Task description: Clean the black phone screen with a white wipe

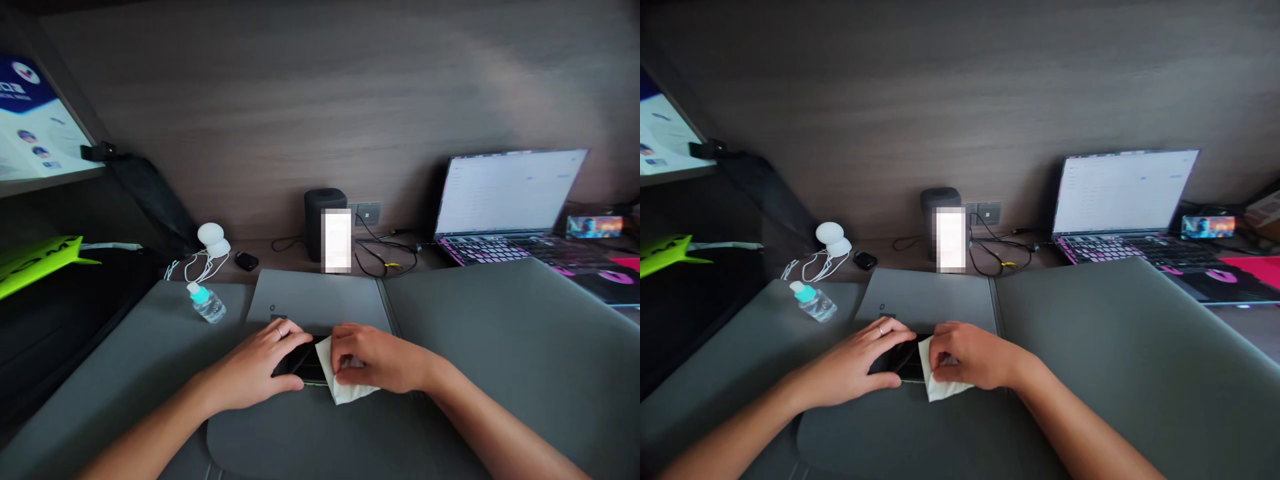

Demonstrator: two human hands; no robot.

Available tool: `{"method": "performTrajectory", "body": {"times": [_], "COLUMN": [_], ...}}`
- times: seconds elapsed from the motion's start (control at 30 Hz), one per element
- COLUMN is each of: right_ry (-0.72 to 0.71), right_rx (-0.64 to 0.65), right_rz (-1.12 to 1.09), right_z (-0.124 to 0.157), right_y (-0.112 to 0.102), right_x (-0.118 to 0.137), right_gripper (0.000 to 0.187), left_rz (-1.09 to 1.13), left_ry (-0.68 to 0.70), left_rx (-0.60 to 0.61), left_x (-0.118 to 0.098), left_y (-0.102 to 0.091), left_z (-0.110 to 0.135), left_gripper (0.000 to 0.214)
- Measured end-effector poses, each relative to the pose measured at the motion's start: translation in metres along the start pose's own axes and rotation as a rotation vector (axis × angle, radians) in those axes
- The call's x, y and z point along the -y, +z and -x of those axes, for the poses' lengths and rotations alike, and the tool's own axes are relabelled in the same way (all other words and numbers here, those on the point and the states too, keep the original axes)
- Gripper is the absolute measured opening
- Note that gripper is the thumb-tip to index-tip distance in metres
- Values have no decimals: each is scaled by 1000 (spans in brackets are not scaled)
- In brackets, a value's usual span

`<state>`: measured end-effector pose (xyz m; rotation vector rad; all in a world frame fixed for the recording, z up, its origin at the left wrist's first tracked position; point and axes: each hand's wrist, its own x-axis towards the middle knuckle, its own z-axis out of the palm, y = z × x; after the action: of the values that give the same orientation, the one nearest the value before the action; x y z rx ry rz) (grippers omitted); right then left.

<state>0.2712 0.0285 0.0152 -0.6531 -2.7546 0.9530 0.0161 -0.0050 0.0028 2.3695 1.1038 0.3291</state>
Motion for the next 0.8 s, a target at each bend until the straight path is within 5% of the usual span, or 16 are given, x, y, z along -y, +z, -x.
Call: {"method": "performTrajectory", "body": {"times": [0.8], "right_ry": [1], "right_rx": [-48], "right_rz": [75], "right_z": [-2], "right_y": [0], "right_x": [3], "right_gripper": [4], "left_rz": [-13], "left_ry": [-2], "left_rx": [11], "left_x": [1], "left_y": [0], "left_z": [0], "left_gripper": [56]}}
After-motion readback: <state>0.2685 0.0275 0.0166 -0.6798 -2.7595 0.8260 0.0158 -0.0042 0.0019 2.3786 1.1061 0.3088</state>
